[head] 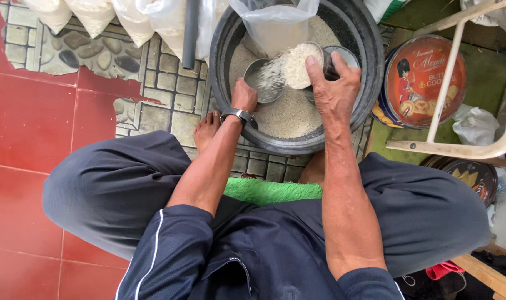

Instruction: The person scoops rice from a large container into a small plastic bag using a metal cup and then ties the bag shut.

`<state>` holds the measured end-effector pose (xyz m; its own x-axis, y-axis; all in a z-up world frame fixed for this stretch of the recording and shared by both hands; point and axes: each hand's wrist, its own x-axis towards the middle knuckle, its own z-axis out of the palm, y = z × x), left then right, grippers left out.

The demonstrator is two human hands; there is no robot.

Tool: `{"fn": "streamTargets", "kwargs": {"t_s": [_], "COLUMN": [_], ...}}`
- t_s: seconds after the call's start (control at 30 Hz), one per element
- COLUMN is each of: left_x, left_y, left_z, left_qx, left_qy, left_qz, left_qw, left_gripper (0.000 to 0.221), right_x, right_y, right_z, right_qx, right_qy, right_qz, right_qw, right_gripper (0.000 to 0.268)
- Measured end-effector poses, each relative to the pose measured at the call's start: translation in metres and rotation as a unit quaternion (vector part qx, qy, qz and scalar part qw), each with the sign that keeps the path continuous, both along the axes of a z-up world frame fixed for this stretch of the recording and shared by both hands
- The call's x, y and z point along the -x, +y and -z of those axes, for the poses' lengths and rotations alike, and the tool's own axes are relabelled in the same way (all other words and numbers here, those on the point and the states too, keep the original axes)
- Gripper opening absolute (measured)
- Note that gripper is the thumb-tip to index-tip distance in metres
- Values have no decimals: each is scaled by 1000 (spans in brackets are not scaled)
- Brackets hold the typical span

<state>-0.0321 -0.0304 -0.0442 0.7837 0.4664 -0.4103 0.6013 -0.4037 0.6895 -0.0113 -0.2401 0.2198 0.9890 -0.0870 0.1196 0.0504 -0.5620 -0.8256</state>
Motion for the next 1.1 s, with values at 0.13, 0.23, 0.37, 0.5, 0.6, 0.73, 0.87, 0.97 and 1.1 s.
{"fn": "streamTargets", "kwargs": {"t_s": [0.13, 0.23, 0.37, 0.5, 0.6, 0.73, 0.87, 0.97, 1.1], "left_x": [7, 15, 32, 52, 67, 70, 64, 64, 63], "left_y": [6, 2, -5, -1, 1, 0, 4, 4, 4], "left_z": [-61, -79, -114, -160, -157, -153, -146, -146, -138], "left_qx": [11, -13, -161, -394, -359, -345, -352, -327, -315], "left_qy": [23, 8, -106, -212, -224, -237, -212, -186, -179], "left_qz": [21, 45, 69, 75, 100, 96, 111, 118, 113], "left_qw": [999, 999, 979, 891, 901, 903, 905, 919, 925], "left_gripper": [28, 13, 26, 48, 37, 40, 40, 39, 40], "right_x": [-2, -4, -4, -1, -4, -2, -5, -5, -2], "right_y": [3, 1, 2, 1, -1, -2, -1, 0, 3], "right_z": [-8, -3, -13, -22, -18, -18, -17, -20, -27], "right_qx": [23, 27, 55, 37, 54, 77, 66, 87, 95], "right_qy": [-49, -65, -103, -92, -100, -115, -111, -111, -131], "right_qz": [-26, -22, -40, -49, -34, -34, -22, -22, -35], "right_qw": [998, 997, 992, 994, 993, 990, 991, 990, 986], "right_gripper": [47, 59, 46, 57, 58, 51, 54, 55, 48]}}
